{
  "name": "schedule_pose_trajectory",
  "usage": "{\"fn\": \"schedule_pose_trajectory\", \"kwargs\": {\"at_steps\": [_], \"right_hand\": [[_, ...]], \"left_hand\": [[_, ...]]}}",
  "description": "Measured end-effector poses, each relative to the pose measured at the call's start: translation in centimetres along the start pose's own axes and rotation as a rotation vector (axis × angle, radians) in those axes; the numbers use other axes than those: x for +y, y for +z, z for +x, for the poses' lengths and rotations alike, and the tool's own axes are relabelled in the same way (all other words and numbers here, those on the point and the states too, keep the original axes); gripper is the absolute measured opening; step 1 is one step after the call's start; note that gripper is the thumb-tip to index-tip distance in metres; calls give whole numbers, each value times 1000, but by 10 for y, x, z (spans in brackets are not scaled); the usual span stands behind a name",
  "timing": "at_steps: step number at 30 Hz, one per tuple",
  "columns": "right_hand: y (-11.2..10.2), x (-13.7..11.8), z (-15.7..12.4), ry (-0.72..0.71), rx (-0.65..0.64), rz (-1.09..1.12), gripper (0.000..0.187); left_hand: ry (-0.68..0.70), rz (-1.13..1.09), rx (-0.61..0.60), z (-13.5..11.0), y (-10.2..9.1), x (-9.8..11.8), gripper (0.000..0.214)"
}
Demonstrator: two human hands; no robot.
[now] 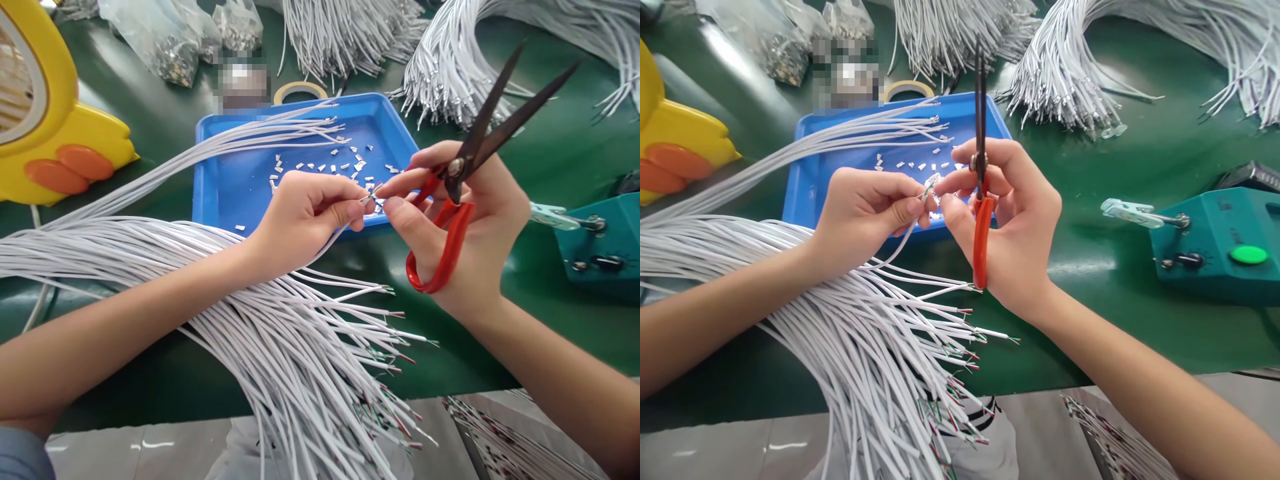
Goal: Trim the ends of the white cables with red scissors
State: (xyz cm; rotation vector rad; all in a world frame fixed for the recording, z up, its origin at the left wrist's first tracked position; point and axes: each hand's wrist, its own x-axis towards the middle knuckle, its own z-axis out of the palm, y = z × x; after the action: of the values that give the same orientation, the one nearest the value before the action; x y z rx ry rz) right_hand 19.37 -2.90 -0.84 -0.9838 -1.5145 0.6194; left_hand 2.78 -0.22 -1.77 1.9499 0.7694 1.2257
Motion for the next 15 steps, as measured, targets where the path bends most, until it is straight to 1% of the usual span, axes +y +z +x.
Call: {"fn": "schedule_pose_trajectory", "kwargs": {"at_steps": [3, 7, 11, 15], "right_hand": [[0, 0, 0, -10, 17, 1, 23], [0, -1, 0, -26, 20, 36, 26], [-1, -2, -1, 5, -6, 2, 23], [-1, 0, -1, 20, -20, -5, 24]], "left_hand": [[-29, -42, -24, 1, 0, 0, 20], [-53, -60, -26, 1, 0, 0, 19], [-39, -53, 17, 1, 1, 1, 13], [-20, -16, 74, 0, 3, 2, 11]]}}
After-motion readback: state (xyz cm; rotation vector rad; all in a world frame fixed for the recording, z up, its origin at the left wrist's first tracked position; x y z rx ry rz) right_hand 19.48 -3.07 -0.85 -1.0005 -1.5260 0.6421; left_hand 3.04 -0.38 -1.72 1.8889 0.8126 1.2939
